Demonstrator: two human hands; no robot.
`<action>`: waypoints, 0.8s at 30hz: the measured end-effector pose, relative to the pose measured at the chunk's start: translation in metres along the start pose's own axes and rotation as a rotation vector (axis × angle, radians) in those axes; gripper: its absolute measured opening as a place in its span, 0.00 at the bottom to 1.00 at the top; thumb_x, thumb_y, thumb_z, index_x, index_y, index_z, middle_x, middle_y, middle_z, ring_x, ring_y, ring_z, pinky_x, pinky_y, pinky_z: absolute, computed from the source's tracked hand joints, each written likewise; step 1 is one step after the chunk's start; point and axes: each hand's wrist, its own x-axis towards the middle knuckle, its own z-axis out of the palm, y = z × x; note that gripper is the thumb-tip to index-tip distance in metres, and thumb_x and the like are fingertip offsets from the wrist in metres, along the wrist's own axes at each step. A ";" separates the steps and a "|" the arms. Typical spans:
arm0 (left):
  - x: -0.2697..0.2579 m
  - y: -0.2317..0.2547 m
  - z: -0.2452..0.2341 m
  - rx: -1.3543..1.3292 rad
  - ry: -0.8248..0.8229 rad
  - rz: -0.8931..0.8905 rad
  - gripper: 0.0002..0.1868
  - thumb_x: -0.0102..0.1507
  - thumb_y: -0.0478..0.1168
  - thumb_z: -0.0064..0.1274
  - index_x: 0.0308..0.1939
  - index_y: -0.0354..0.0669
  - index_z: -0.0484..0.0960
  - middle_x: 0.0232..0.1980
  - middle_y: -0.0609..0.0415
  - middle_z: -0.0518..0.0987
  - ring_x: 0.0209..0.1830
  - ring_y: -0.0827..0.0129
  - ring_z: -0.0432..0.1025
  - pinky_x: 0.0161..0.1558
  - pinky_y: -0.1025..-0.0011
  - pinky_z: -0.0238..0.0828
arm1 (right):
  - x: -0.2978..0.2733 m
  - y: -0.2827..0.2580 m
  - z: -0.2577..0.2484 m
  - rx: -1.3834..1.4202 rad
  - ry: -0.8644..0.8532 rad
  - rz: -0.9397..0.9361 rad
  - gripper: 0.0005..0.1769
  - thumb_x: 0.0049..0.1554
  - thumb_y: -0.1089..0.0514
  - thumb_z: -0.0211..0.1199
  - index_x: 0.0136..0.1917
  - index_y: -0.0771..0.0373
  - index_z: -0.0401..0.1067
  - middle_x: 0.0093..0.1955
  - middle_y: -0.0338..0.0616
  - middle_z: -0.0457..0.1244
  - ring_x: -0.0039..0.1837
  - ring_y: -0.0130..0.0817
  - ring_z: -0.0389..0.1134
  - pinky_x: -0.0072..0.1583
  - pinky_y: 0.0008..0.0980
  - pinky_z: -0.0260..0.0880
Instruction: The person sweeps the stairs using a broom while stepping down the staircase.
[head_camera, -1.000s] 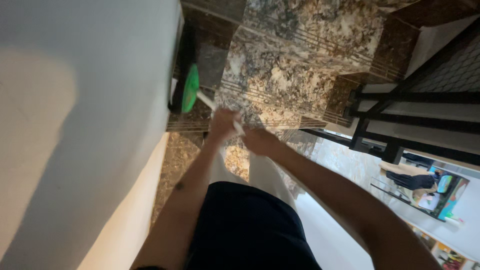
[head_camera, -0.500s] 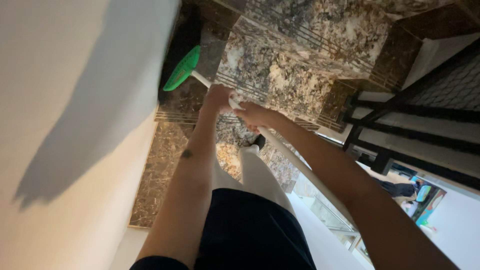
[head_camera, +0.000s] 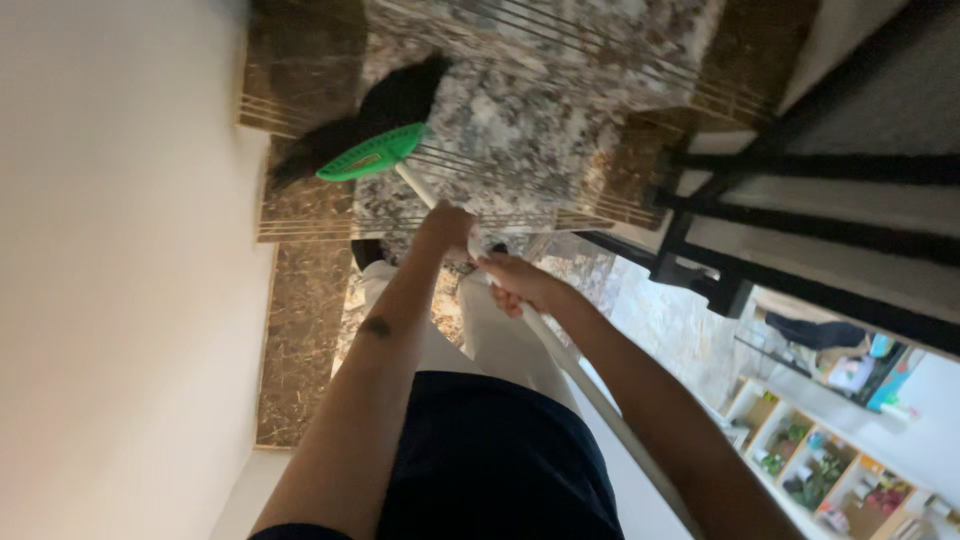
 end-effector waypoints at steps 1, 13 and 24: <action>0.001 0.019 -0.003 0.001 -0.089 0.043 0.20 0.48 0.58 0.68 0.39 0.56 0.88 0.39 0.52 0.85 0.45 0.56 0.80 0.55 0.54 0.69 | -0.012 0.016 -0.003 0.121 -0.046 -0.016 0.29 0.69 0.38 0.44 0.72 0.59 0.55 0.25 0.35 0.47 0.23 0.25 0.47 0.26 0.30 0.49; 0.047 0.202 -0.099 -0.142 0.177 0.372 0.12 0.59 0.34 0.63 0.46 0.44 0.84 0.51 0.52 0.82 0.61 0.62 0.72 0.75 0.59 0.62 | -0.079 0.113 -0.091 0.518 0.386 -0.353 0.22 0.66 0.42 0.46 0.62 0.60 0.63 0.26 0.34 0.54 0.23 0.24 0.50 0.25 0.27 0.51; 0.010 0.194 -0.056 -0.282 -0.055 0.365 0.32 0.55 0.28 0.62 0.64 0.45 0.75 0.64 0.47 0.75 0.69 0.55 0.65 0.74 0.58 0.55 | -0.065 0.197 -0.023 0.774 0.181 -0.220 0.28 0.66 0.39 0.46 0.72 0.55 0.61 0.24 0.36 0.53 0.22 0.27 0.49 0.25 0.30 0.50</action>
